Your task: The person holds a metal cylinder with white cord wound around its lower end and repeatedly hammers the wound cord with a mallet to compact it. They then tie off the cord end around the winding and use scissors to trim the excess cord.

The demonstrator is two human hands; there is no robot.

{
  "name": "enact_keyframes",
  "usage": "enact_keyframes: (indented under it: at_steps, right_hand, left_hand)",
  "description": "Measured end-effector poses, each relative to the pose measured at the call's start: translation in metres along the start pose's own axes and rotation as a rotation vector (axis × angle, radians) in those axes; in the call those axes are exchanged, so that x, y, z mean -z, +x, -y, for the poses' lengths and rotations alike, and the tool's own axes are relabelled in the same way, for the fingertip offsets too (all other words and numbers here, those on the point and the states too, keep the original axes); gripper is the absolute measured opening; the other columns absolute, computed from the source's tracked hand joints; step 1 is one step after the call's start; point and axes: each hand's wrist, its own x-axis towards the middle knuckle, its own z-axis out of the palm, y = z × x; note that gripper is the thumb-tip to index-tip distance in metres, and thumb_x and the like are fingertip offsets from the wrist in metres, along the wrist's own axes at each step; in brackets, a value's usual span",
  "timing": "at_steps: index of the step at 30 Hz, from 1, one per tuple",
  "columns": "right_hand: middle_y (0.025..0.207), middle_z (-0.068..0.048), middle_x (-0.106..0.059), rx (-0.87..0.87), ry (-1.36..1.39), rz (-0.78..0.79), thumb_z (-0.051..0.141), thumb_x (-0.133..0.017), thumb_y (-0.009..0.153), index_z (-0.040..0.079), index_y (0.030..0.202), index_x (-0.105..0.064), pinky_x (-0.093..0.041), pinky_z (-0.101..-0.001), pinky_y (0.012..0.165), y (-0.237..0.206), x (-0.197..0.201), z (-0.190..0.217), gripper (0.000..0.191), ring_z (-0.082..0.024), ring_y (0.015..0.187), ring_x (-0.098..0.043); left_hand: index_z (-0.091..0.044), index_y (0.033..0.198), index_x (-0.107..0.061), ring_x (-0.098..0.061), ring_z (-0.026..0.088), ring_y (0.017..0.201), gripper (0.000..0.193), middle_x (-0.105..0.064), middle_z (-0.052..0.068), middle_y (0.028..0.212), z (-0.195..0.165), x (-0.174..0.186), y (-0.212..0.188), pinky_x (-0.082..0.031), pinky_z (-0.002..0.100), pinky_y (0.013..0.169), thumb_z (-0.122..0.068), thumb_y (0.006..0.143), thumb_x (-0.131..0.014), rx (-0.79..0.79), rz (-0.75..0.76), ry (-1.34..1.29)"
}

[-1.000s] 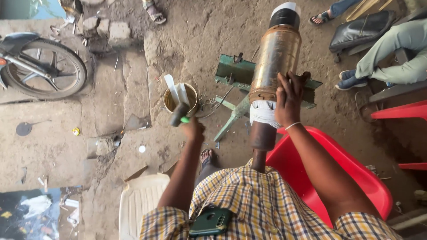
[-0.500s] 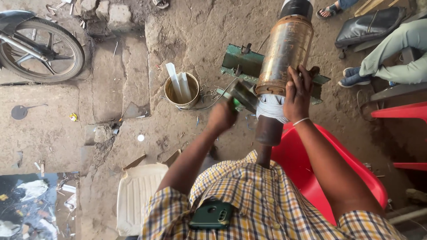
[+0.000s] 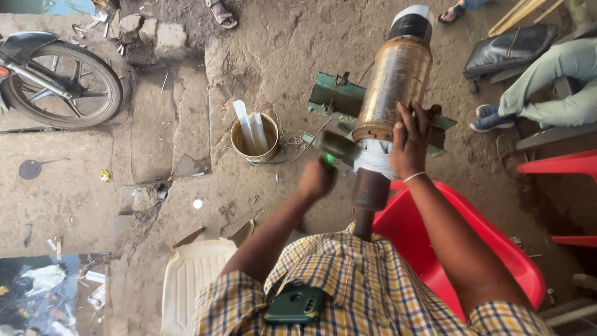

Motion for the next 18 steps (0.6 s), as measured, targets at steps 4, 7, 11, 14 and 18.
enact_keyframes:
  at_steps: [4,7,11,14,18]
  right_hand:
    - [0.158,-0.02,-0.04,0.019,0.005,0.003,0.029,-0.038,0.114,0.011,0.149,-0.056,-0.025,-0.0531,0.124,0.004,0.002,0.001,0.044,-0.041,0.148,-0.035]
    - [0.158,-0.02,-0.04,0.005,-0.006,0.0,0.028,-0.038,0.113,0.01,0.15,-0.056,-0.023,-0.0543,0.124,0.005,0.005,0.004,0.045,-0.042,0.148,-0.034]
    - [0.157,-0.019,-0.041,-0.004,0.024,0.021,0.028,-0.038,0.112,0.011,0.149,-0.056,-0.024,-0.0518,0.124,0.0,0.004,0.005,0.045,-0.04,0.147,-0.035]
    - [0.157,-0.019,-0.042,0.01,0.001,-0.014,0.029,-0.039,0.111,0.01,0.147,-0.058,-0.021,-0.0526,0.124,0.003,-0.002,-0.004,0.044,-0.041,0.148,-0.034]
    - [0.16,-0.012,-0.043,-0.066,0.329,0.037,0.037,-0.04,0.112,0.014,0.151,-0.053,-0.023,-0.0485,0.126,0.009,0.007,-0.024,0.047,-0.032,0.15,-0.035]
  left_hand:
    - [-0.002,0.108,-0.059,-0.067,0.048,0.076,0.023,-0.068,0.025,0.079,-0.015,0.0,-0.003,-0.054,0.056,0.064,-0.018,0.091,-0.063,0.082,0.033,-0.014]
    - [-0.004,0.101,-0.061,-0.068,0.047,0.076,0.023,-0.069,0.025,0.083,-0.024,-0.002,-0.015,-0.055,0.054,0.068,-0.025,0.091,-0.065,0.089,0.09,0.113]
    - [-0.005,0.112,-0.061,-0.068,0.046,0.073,0.027,-0.071,0.023,0.089,-0.033,-0.007,-0.032,-0.054,0.055,0.063,-0.02,0.089,-0.06,-0.005,0.14,0.132]
    - [-0.001,0.117,-0.058,-0.067,0.048,0.079,0.028,-0.07,0.027,0.093,-0.042,-0.009,-0.032,-0.055,0.053,0.064,-0.014,0.092,-0.059,-0.235,-0.252,-0.157]
    - [-0.002,0.116,-0.056,-0.067,0.048,0.075,0.025,-0.068,0.027,0.088,-0.053,0.006,-0.015,-0.054,0.055,0.064,-0.013,0.095,-0.064,-0.009,0.211,0.04]
